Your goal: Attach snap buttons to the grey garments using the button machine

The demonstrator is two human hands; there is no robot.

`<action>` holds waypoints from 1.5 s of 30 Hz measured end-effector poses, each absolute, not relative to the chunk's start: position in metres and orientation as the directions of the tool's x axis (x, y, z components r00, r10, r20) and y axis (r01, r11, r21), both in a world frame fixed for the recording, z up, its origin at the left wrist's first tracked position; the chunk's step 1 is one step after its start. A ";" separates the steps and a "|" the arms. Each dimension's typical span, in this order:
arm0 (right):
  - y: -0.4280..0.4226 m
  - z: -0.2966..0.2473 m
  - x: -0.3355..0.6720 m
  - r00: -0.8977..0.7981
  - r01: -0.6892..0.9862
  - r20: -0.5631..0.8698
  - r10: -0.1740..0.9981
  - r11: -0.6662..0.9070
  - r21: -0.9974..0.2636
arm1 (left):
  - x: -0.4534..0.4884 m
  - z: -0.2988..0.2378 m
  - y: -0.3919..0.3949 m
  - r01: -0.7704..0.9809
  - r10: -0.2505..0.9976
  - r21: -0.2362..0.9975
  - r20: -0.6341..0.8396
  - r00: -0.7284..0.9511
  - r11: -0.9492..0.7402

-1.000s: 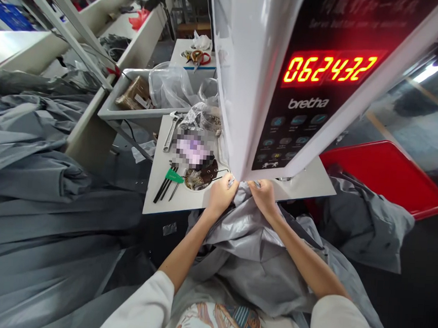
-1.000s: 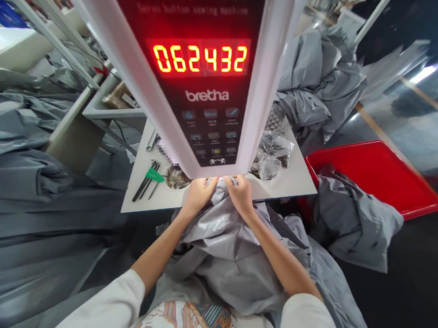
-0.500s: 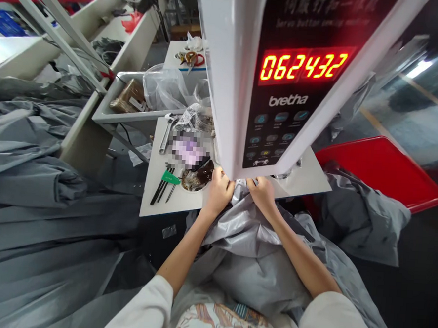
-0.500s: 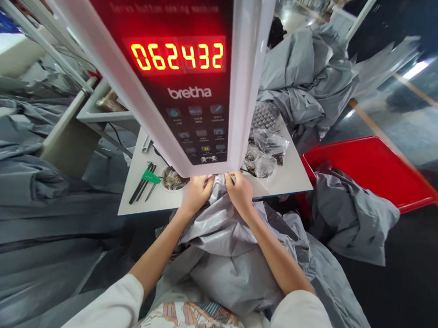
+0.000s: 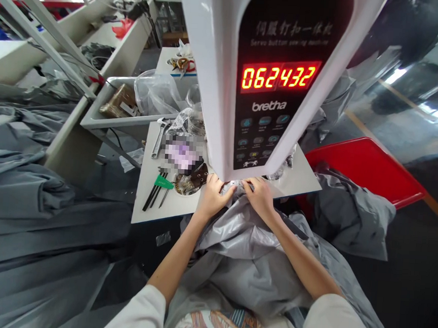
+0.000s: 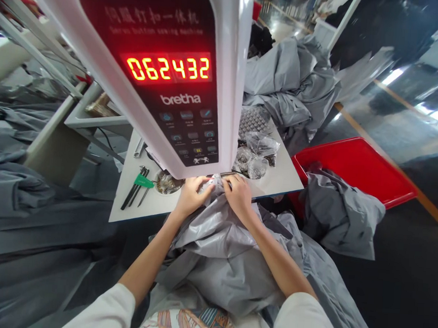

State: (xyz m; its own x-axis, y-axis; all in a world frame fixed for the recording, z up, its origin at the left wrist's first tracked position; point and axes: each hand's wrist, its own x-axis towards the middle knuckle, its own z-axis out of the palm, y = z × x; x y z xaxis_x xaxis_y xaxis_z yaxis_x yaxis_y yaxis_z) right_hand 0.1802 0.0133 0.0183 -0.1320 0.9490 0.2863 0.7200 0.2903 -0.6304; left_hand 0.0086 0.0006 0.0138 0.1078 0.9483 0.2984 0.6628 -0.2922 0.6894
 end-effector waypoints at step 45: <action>0.027 0.056 0.266 -0.036 0.604 0.355 0.934 0.303 -0.737 | 0.006 0.000 0.005 0.641 0.947 0.710 0.307 0.091 -0.292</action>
